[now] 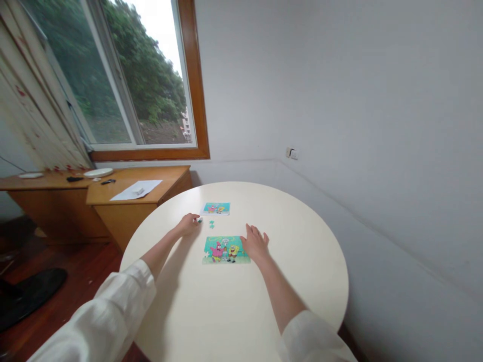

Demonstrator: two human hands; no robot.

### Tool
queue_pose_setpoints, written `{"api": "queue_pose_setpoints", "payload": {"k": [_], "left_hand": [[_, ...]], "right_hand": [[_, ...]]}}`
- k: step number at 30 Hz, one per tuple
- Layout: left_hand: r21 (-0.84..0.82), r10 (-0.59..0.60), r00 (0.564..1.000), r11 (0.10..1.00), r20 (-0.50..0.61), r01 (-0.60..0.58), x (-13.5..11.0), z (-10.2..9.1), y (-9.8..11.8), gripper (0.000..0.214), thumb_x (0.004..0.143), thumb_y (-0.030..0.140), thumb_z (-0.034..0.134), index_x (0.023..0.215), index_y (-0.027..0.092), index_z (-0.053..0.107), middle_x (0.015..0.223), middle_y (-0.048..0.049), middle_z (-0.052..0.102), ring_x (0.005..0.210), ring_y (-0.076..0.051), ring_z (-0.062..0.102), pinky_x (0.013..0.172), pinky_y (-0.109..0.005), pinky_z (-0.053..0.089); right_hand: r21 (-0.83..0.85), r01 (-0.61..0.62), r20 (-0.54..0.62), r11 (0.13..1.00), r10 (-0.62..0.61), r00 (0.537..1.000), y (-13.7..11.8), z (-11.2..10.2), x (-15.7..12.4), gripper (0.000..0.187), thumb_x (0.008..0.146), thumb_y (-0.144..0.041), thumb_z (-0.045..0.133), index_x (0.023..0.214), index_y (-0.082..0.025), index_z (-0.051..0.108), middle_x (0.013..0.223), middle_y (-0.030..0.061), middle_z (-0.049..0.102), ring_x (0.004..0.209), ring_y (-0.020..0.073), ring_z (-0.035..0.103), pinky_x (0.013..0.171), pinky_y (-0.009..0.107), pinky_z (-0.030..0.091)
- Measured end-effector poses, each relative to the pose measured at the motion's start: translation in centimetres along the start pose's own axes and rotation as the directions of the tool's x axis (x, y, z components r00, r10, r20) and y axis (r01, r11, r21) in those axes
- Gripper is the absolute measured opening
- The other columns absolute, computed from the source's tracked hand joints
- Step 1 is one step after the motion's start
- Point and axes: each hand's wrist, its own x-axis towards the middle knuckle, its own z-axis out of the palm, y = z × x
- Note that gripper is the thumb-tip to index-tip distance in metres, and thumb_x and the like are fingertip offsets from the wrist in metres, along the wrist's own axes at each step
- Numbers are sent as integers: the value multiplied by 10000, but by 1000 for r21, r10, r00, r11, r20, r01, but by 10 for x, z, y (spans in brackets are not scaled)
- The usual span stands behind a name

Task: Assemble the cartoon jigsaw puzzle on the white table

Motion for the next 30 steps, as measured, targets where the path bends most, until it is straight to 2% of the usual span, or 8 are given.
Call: {"api": "queue_pose_setpoints", "payload": {"k": [5,9,22,30], "left_hand": [[11,-65,998,998,-19,65,2,9,2,296,757,198,523,1025,171,646,1013,-94,646,918,-200,597,794,-252,441],[17,-78,997,997,-14,78,3,12,6,266,763,178,504,979,163,657,1009,-104,641,897,-203,601,749,-250,447],[105,4,1000,994,-10,-3,-5,8,11,234,798,170,464,951,98,627,1007,-159,617,938,-221,583,801,-267,422],[210,60,998,976,-35,-52,-20,0,16,293,851,151,346,995,78,592,1012,-168,584,943,-232,566,784,-299,418]], "right_hand": [[0,-2,-8,1000,2,1000,-3,-1,-4,492,879,-318,362,1354,-194,329,1415,105,336,1286,200,318,1062,478,119],[-10,-2,-8,1000,2,1000,-6,-4,-6,487,880,-320,358,1350,-189,338,1409,104,346,1269,208,342,1059,470,132],[-51,-22,11,998,22,1000,-2,-2,-2,483,887,-337,331,1349,-197,337,1414,90,338,1276,182,325,1063,442,133],[-65,-16,19,998,17,1000,-1,-4,0,472,885,-332,316,1336,-202,362,1410,87,341,1281,178,315,1061,435,133]]}}
